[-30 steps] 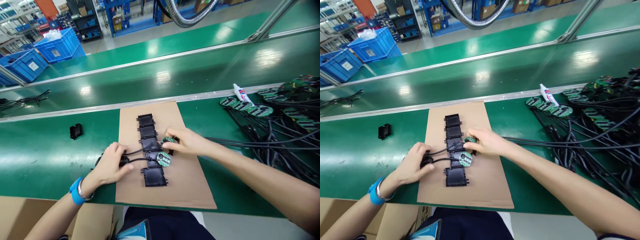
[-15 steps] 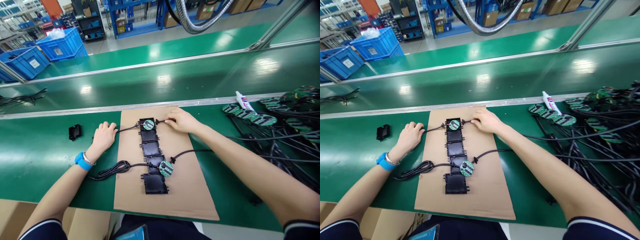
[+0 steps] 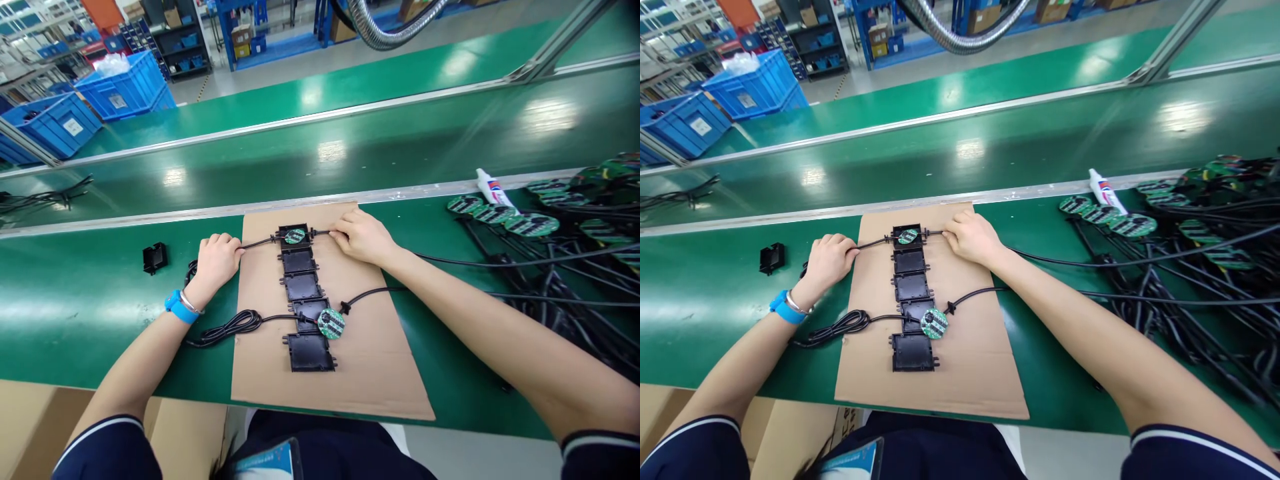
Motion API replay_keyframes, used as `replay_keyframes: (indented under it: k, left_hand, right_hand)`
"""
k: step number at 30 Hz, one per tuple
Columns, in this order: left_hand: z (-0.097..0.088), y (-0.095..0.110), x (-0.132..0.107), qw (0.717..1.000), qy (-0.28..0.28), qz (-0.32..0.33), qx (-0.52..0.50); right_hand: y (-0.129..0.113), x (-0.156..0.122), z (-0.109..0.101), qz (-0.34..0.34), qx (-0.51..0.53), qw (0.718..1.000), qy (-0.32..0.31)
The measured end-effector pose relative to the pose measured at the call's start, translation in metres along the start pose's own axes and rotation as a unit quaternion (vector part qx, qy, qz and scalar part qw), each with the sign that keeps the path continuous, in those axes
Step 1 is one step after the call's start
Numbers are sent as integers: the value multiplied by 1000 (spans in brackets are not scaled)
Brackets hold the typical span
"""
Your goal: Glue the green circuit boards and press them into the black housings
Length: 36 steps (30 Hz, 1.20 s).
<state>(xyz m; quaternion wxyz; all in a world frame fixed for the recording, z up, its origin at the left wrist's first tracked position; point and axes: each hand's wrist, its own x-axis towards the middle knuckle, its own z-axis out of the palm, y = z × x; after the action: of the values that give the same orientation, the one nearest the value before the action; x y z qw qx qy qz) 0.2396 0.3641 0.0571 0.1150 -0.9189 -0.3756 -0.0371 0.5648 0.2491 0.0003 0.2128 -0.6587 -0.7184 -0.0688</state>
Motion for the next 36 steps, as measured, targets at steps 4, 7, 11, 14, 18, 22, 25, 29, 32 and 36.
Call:
replay_keyframes:
  k: [4, 7, 11, 14, 18, 22, 25, 29, 32, 36]
  left_hand:
    - [-25, 10, -30, 989, -21, 72, -127]
    - [-39, 25, -62, 940, -150, 166, -260]
    - [-43, 37, -85, 930, -169, 153, -289]
    - [-45, 32, -81, 929, -135, 114, -324]
    - [-38, 26, -68, 933, -113, 96, -328]
    - [-19, 29, -63, 964, -104, 81, -230]
    - [-10, 28, -59, 985, -57, 47, -157]
    - [-6, 22, -48, 997, -7, 28, -78]
    - [-4, 17, -41, 998, -8, 31, -49]
    - [-5, 11, -36, 999, 21, 27, -38]
  right_hand:
    - [-23, -22, -29, -30, 79, 996, -9]
    - [-45, -52, -52, -107, 228, 957, -148]
    - [-54, -73, -63, -121, 293, 920, -231]
    - [-51, -59, -58, -94, 334, 924, -161]
    - [-49, -21, -41, -43, 303, 951, -47]
    - [-44, -5, -19, -10, 264, 962, -67]
    - [-39, -10, -11, -1, 253, 965, -76]
    - [-37, -19, -10, -5, 223, 973, -58]
    - [-38, -19, -7, -19, 197, 979, -40]
    - [-42, -16, 0, -24, 160, 987, -15]
